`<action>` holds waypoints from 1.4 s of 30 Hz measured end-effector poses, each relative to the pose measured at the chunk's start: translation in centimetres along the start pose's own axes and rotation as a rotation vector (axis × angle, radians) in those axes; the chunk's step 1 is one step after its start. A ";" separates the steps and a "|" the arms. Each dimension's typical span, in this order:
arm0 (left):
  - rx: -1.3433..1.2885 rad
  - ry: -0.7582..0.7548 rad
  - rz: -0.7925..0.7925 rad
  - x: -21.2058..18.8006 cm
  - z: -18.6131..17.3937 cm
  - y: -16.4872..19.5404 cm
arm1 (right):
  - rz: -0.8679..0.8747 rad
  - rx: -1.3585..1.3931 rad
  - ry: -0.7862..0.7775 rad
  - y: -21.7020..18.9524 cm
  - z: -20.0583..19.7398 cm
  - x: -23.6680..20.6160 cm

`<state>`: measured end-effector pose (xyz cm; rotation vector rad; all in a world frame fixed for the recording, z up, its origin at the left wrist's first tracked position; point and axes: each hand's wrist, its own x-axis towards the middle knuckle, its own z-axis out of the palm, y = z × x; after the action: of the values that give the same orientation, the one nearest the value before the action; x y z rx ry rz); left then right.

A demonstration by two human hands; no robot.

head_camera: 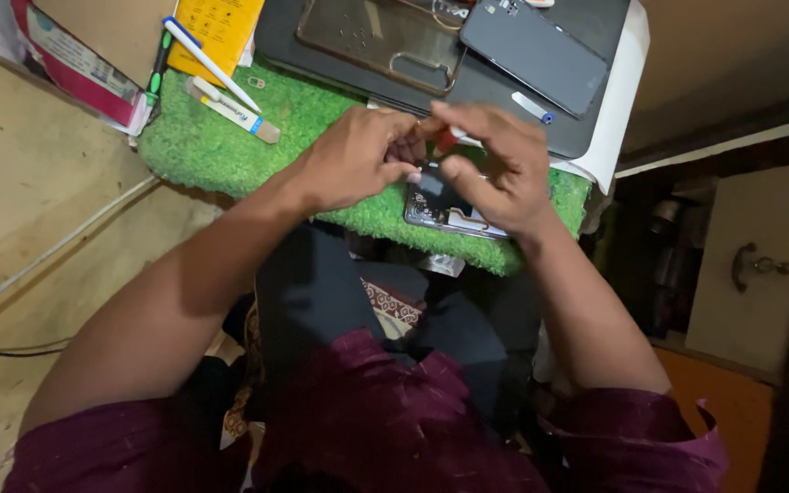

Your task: The person removes the back cover from a pink smartphone, sets it aside, and works on the exposed internal components of the opened phone on a green mat. They use a small red handheld tool to repeatedly work on the phone's internals, steadying the device with the other hand.

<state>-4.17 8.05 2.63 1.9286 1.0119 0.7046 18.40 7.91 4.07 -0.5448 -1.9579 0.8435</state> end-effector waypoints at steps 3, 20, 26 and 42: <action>0.007 -0.036 -0.018 0.3 -0.1 0.0 | -0.084 -0.209 0.067 0.2 0.3 0.0; 0.268 -0.153 -0.003 1.7 -0.5 0.6 | 0.067 0.106 0.076 0.3 0.2 -0.2; 0.403 -0.164 0.117 2.2 -0.5 0.7 | -0.156 -0.318 0.106 0.2 0.4 0.0; 0.454 -0.104 0.129 2.7 0.2 0.9 | -0.088 -0.241 0.164 -0.4 0.6 0.2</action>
<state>-2.30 9.95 3.55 2.4129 1.0536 0.4635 17.74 7.57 4.24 -0.6420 -1.9273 0.4947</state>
